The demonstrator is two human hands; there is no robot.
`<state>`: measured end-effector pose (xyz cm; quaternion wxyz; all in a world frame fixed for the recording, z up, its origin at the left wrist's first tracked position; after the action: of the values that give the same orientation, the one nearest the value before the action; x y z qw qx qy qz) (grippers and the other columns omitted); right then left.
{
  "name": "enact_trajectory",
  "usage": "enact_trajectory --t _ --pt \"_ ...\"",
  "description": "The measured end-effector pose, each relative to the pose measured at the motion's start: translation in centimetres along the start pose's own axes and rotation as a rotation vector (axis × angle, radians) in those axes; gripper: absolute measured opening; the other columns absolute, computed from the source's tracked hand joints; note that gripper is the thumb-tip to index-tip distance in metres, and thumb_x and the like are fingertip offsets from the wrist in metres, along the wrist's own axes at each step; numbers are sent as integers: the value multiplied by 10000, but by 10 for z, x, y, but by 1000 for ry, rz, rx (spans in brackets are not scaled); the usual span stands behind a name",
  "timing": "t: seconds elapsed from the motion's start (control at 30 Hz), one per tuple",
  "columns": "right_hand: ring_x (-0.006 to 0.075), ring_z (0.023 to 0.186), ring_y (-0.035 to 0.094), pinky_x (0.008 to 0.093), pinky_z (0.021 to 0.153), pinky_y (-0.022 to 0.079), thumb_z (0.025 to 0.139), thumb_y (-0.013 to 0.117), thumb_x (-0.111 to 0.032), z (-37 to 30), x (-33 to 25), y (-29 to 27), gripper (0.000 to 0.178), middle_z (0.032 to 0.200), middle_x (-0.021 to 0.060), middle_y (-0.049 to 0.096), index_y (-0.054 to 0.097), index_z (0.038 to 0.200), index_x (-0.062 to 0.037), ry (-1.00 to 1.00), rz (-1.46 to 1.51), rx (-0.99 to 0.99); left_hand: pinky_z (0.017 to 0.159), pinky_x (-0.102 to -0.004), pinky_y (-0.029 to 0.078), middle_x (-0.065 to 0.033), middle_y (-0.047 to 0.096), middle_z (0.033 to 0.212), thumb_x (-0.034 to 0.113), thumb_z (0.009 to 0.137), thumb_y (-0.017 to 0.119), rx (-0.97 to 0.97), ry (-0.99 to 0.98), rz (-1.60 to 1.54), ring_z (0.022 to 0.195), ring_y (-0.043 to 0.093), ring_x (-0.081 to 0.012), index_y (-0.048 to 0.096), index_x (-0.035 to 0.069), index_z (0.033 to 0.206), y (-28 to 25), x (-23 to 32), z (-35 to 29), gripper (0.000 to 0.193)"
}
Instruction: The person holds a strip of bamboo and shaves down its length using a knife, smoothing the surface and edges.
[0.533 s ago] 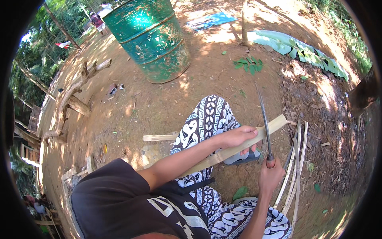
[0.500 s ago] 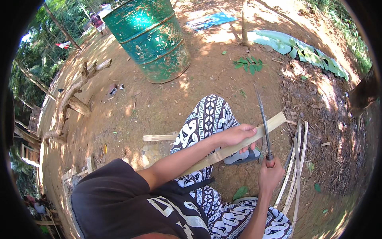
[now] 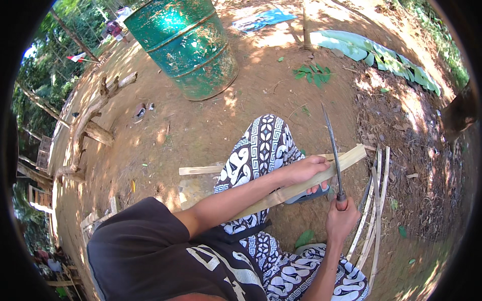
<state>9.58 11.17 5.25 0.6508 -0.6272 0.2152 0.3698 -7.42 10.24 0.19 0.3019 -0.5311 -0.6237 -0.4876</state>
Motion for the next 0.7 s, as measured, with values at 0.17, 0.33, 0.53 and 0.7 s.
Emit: enact_trajectory --t 0.17,0.33,0.53,0.7 --pt "143 543 297 360 507 299 862 701 -93 -11 6 -10 389 536 77 373 396 642 7 18 -15 43 485 -286 515 -108 674 826 281 1062 389 -84 -48 -3 567 611 -147 503 21 1131 23 -6 5 292" --pt "115 546 300 342 496 292 880 715 -122 -30 44 -23 388 527 31 368 428 647 -5 147 58 117 491 -280 524 -128 689 831 234 1056 345 -195 -110 -10 585 630 -157 544 4 1127 62 -25 16 312" --pt "68 542 329 304 485 295 895 737 -223 -61 79 -57 383 538 -31 408 519 655 -18 336 126 250 533 -273 525 -122 686 862 218 1049 366 -339 -261 -33 655 635 -152 568 -2 1160 100 -62 25 319" --pt "24 446 365 247 412 271 904 743 -254 -89 120 -65 302 543 -66 436 597 741 -45 529 490 364 626 -289 523 -104 674 944 265 1056 414 -508 -389 -124 738 621 -162 559 8 1219 131 -81 18 337"
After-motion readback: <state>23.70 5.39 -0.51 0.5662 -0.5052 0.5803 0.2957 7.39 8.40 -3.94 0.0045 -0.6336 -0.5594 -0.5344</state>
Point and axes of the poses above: each hand's wrist, its own z-axis towards the middle knuckle, its own y-axis out of the palm, x = y × z, the point moved 10 cm from there along z, towards the middle knuckle
